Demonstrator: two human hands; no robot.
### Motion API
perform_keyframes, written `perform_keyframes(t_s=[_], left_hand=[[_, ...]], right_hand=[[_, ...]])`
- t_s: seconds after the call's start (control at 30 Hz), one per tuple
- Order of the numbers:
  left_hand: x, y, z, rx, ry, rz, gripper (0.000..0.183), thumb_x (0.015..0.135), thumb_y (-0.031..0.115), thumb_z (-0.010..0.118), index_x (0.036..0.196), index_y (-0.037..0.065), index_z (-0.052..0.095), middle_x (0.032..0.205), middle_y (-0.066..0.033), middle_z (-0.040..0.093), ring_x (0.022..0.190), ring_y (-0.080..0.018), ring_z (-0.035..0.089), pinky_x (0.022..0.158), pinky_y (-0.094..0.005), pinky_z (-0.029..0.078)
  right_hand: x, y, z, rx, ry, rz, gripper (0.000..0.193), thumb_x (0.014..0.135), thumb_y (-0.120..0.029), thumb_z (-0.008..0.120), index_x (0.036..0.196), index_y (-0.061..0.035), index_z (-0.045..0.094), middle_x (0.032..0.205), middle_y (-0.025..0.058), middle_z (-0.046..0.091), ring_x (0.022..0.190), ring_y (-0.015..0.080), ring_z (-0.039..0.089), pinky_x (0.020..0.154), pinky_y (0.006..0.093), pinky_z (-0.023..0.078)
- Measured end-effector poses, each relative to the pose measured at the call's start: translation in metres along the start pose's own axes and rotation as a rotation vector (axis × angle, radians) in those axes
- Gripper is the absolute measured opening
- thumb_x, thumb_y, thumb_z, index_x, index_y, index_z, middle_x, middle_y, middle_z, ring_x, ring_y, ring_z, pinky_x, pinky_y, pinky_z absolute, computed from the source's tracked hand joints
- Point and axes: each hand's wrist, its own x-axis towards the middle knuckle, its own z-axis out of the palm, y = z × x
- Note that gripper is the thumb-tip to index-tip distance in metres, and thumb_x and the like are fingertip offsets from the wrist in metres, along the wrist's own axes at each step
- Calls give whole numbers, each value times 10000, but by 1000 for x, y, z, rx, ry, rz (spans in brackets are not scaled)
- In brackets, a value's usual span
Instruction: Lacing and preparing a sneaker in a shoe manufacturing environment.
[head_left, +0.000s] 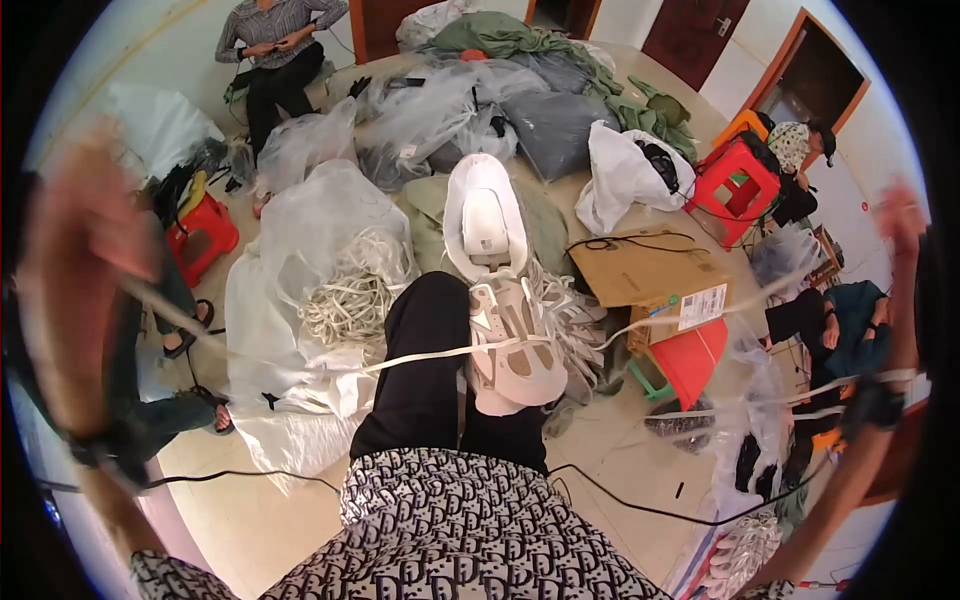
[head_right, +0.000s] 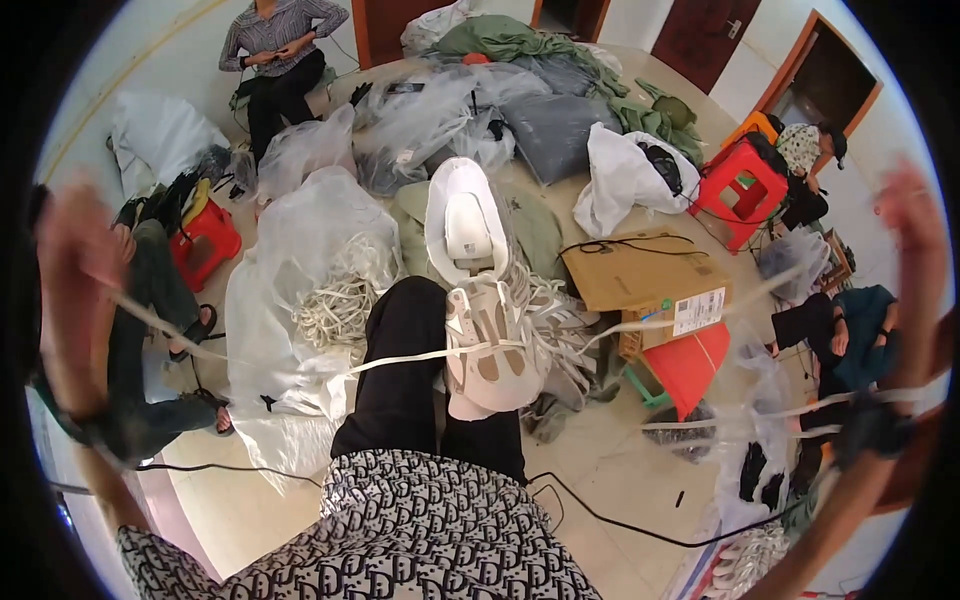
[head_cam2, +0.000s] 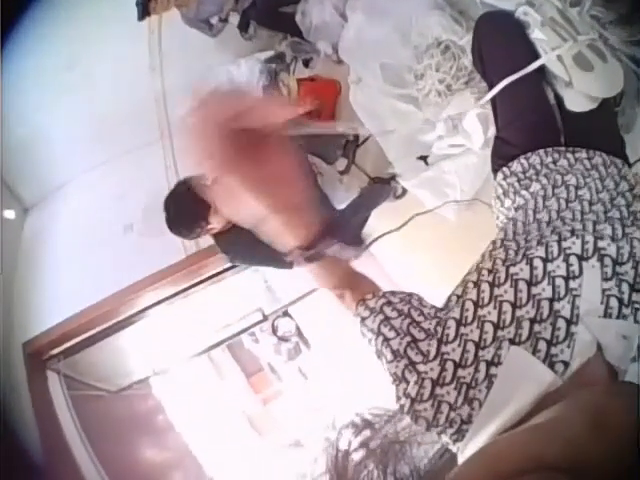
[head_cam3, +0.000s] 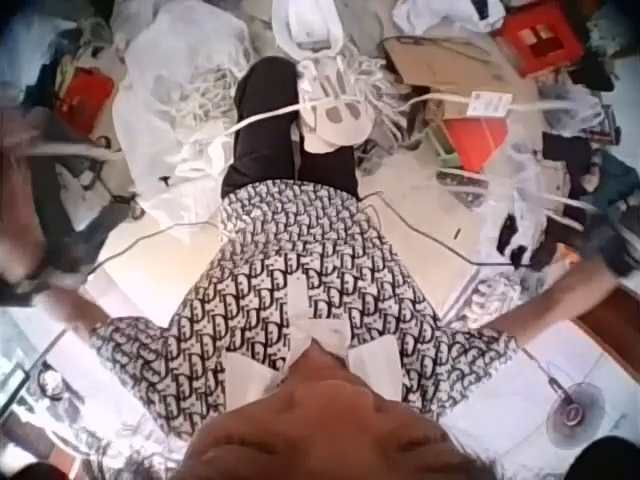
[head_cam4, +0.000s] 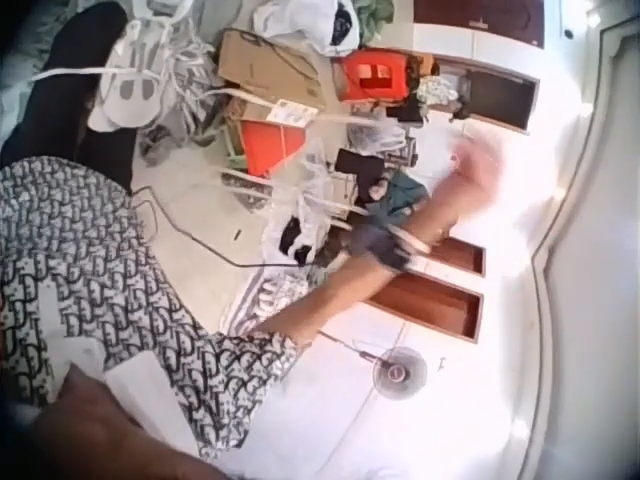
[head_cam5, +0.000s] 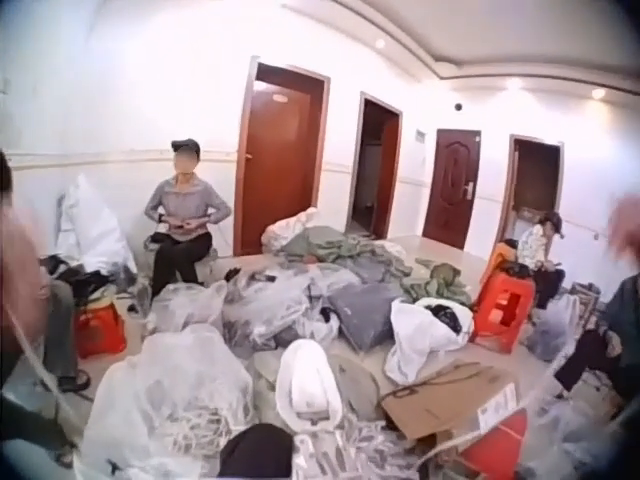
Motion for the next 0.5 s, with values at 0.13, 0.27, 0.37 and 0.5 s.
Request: perform_keyframes(t_s=[0.13,0.27,0.37,0.5], left_hand=[[-7,-124,149,-183,-221,-574,63,824,69,524,853,18,548,696,-32,575,658,-109,588,613,-232,473],[-46,-235,243,167,-229,-476,124,801,130,556,838,12,571,691,-73,581,632,-94,549,600,-269,459],[-71,-267,278,159,-225,-454,98,802,83,527,815,-15,530,623,-76,566,577,-121,584,540,-276,468],[-78,-257,285,-31,-208,-650,82,809,70,521,828,-9,521,612,-63,570,521,-97,562,483,-250,454]], right_hand=[[-95,48,176,437,-566,333,183,740,-29,574,918,0,608,874,63,609,776,143,582,722,246,463],[-180,50,293,267,-754,-41,155,783,-124,575,895,-22,607,810,99,624,726,214,609,657,293,479],[-202,60,336,271,-792,45,137,791,-111,557,889,-28,604,777,108,623,692,231,611,628,296,478],[-208,70,351,390,-881,410,126,787,-102,539,866,-23,597,716,129,602,618,243,599,575,297,468]])
